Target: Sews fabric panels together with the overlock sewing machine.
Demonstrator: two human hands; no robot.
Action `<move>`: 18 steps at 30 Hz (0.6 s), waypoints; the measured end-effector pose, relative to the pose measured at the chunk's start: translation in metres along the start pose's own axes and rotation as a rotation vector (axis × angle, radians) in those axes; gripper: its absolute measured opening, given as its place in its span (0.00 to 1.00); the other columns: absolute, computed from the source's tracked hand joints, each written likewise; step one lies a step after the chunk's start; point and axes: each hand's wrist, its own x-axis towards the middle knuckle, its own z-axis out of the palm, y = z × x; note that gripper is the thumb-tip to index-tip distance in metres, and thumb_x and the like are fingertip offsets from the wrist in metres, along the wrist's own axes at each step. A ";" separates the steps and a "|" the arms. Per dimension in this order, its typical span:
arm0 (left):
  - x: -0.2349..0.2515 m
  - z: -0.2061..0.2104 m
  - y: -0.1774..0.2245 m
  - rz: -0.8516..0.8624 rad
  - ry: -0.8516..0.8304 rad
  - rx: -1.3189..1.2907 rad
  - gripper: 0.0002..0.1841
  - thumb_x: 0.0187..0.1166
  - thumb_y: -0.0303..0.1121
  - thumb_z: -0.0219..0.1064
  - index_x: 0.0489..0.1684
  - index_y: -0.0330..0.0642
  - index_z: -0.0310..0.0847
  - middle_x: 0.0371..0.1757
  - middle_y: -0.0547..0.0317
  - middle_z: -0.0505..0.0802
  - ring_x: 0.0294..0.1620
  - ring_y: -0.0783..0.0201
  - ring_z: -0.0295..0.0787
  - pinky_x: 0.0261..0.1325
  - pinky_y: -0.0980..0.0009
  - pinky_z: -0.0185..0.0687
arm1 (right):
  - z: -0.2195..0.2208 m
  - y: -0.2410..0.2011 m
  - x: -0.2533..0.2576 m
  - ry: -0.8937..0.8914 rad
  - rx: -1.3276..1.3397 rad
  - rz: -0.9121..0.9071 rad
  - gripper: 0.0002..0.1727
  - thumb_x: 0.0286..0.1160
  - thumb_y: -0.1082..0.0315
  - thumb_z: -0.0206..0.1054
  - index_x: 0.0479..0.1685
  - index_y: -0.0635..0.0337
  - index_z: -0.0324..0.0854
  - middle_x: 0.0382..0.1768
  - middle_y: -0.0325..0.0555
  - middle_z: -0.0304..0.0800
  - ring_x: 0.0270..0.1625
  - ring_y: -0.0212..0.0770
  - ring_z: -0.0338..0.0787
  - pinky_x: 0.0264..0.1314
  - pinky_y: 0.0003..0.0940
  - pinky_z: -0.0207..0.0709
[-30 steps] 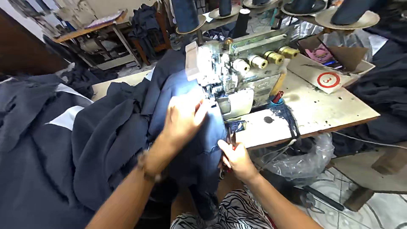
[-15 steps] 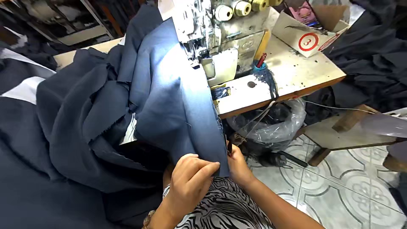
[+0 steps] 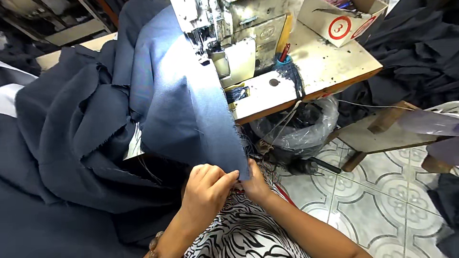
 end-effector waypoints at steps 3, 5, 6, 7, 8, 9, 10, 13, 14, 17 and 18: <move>-0.004 -0.005 -0.005 0.004 -0.021 0.014 0.11 0.86 0.38 0.63 0.46 0.51 0.94 0.28 0.59 0.86 0.35 0.62 0.82 0.52 0.66 0.73 | -0.001 -0.011 0.002 0.022 -0.027 0.049 0.21 0.92 0.68 0.42 0.33 0.52 0.79 0.19 0.25 0.83 0.16 0.18 0.77 0.20 0.14 0.73; -0.005 -0.006 -0.005 0.019 -0.024 0.020 0.11 0.87 0.38 0.63 0.47 0.50 0.94 0.28 0.59 0.85 0.36 0.61 0.81 0.53 0.67 0.72 | -0.004 -0.012 0.000 -0.002 -0.044 -0.002 0.21 0.93 0.67 0.41 0.35 0.52 0.80 0.20 0.25 0.85 0.16 0.17 0.78 0.19 0.13 0.73; -0.004 -0.006 -0.004 0.033 -0.023 0.030 0.11 0.87 0.37 0.63 0.47 0.50 0.94 0.28 0.59 0.85 0.36 0.61 0.80 0.53 0.67 0.71 | -0.005 -0.011 -0.001 -0.010 -0.046 -0.034 0.21 0.93 0.67 0.41 0.36 0.52 0.81 0.21 0.24 0.85 0.17 0.16 0.77 0.19 0.12 0.73; -0.003 -0.005 -0.002 0.048 -0.021 0.045 0.11 0.86 0.37 0.63 0.47 0.50 0.94 0.28 0.59 0.84 0.36 0.61 0.80 0.53 0.67 0.71 | -0.007 -0.010 -0.001 -0.018 -0.052 -0.070 0.20 0.93 0.67 0.43 0.37 0.51 0.81 0.21 0.22 0.85 0.17 0.15 0.78 0.19 0.12 0.73; -0.001 -0.004 -0.001 0.065 -0.023 0.054 0.10 0.87 0.37 0.63 0.47 0.50 0.93 0.28 0.59 0.84 0.36 0.61 0.80 0.54 0.67 0.71 | -0.009 -0.010 -0.001 -0.028 -0.079 -0.103 0.18 0.92 0.67 0.46 0.36 0.50 0.81 0.22 0.20 0.85 0.18 0.13 0.77 0.20 0.11 0.72; 0.000 -0.003 0.000 0.082 -0.026 0.051 0.10 0.87 0.36 0.63 0.47 0.50 0.93 0.28 0.60 0.84 0.35 0.61 0.80 0.53 0.67 0.72 | -0.011 -0.011 -0.002 -0.027 -0.120 -0.126 0.14 0.90 0.67 0.51 0.37 0.50 0.81 0.22 0.19 0.84 0.18 0.12 0.77 0.20 0.11 0.72; 0.003 -0.003 -0.001 0.094 -0.033 0.033 0.11 0.87 0.37 0.62 0.46 0.50 0.93 0.28 0.60 0.84 0.35 0.62 0.80 0.53 0.67 0.72 | -0.012 -0.012 -0.002 -0.019 -0.180 -0.146 0.10 0.87 0.68 0.55 0.37 0.52 0.81 0.22 0.19 0.83 0.19 0.12 0.77 0.21 0.11 0.72; 0.032 -0.015 -0.020 0.025 -0.023 -0.001 0.17 0.88 0.49 0.58 0.47 0.53 0.92 0.38 0.59 0.92 0.43 0.60 0.88 0.52 0.62 0.81 | -0.017 -0.013 0.000 -0.029 -0.314 -0.179 0.08 0.82 0.70 0.58 0.37 0.58 0.81 0.22 0.22 0.83 0.20 0.14 0.79 0.23 0.13 0.77; 0.049 -0.025 -0.033 -0.036 -0.007 0.039 0.20 0.87 0.54 0.57 0.55 0.52 0.91 0.49 0.53 0.93 0.51 0.55 0.90 0.54 0.55 0.83 | -0.018 -0.013 0.001 -0.044 -0.315 -0.172 0.08 0.82 0.70 0.58 0.38 0.58 0.81 0.22 0.23 0.84 0.20 0.14 0.80 0.23 0.13 0.77; 0.104 -0.063 -0.088 -0.300 -0.149 0.202 0.37 0.80 0.60 0.62 0.86 0.51 0.70 0.80 0.35 0.76 0.72 0.34 0.80 0.64 0.33 0.76 | -0.016 -0.015 0.012 -0.046 -0.238 -0.091 0.07 0.82 0.69 0.57 0.37 0.52 0.79 0.18 0.21 0.82 0.15 0.15 0.75 0.17 0.13 0.71; 0.120 -0.075 -0.108 -0.371 -0.219 0.186 0.39 0.77 0.53 0.72 0.88 0.47 0.67 0.77 0.31 0.77 0.65 0.31 0.83 0.59 0.31 0.79 | -0.015 -0.017 0.019 -0.040 -0.214 -0.084 0.08 0.82 0.69 0.57 0.36 0.50 0.79 0.17 0.22 0.82 0.13 0.15 0.74 0.16 0.13 0.71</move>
